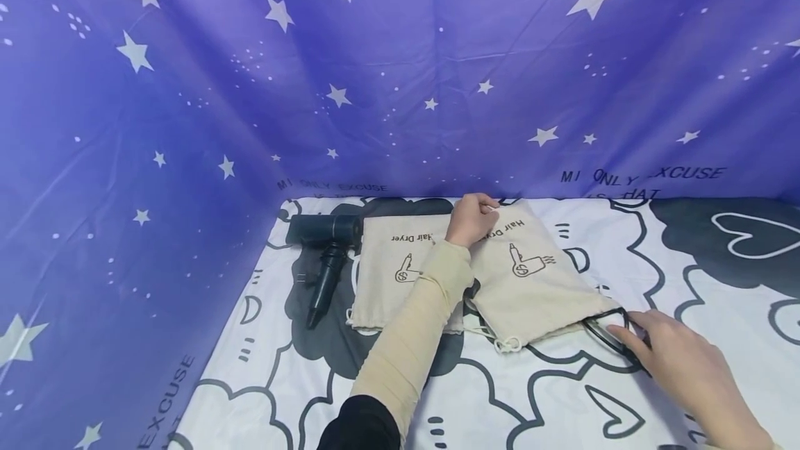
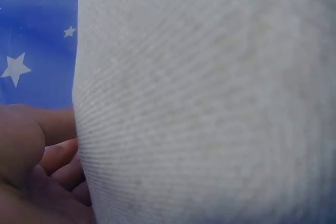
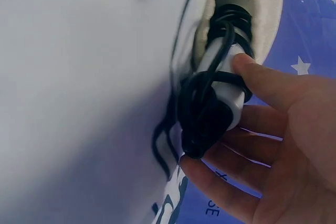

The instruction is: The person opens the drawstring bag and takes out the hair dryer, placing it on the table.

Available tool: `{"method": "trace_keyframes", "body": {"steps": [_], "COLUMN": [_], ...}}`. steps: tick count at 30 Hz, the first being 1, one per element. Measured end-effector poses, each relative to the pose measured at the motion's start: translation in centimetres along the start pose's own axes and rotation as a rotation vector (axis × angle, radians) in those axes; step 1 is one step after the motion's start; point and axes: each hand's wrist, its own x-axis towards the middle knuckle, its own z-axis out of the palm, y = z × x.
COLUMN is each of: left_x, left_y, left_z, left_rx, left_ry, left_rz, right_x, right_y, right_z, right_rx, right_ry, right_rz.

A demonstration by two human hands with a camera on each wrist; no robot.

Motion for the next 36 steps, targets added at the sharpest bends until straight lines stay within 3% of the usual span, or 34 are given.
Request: {"method": "trace_keyframes", "body": {"steps": [11,17,25,30,36], "left_x": [0.0,-0.1,-0.5,-0.6,-0.7], "left_y": [0.1,-0.6,-0.8,-1.1,-1.4], "left_z": [-1.9,-2.5,-2.8,-2.5,-2.1], "left_rx": [-0.057,-0.055,-0.026,0.023,0.028], "left_ry": [0.055,0.070,0.015,0.000,-0.011], "left_rz": [0.045,0.023,0.016,-0.006,0.018], "right_x": [0.2,-0.2,-0.7,-0.5,0.1], "right_y": [0.9,1.3,1.6,1.4,0.4], "right_z": [-0.4,-0.3,0.1,-0.1,0.2], "right_rx": [-0.047,-0.067,-0.060,0.022,0.057], "right_ry": [-0.036,-0.045,-0.062,0.012,0.054], "right_rz": [0.019,0.025,0.105,0.038,-0.044]}}
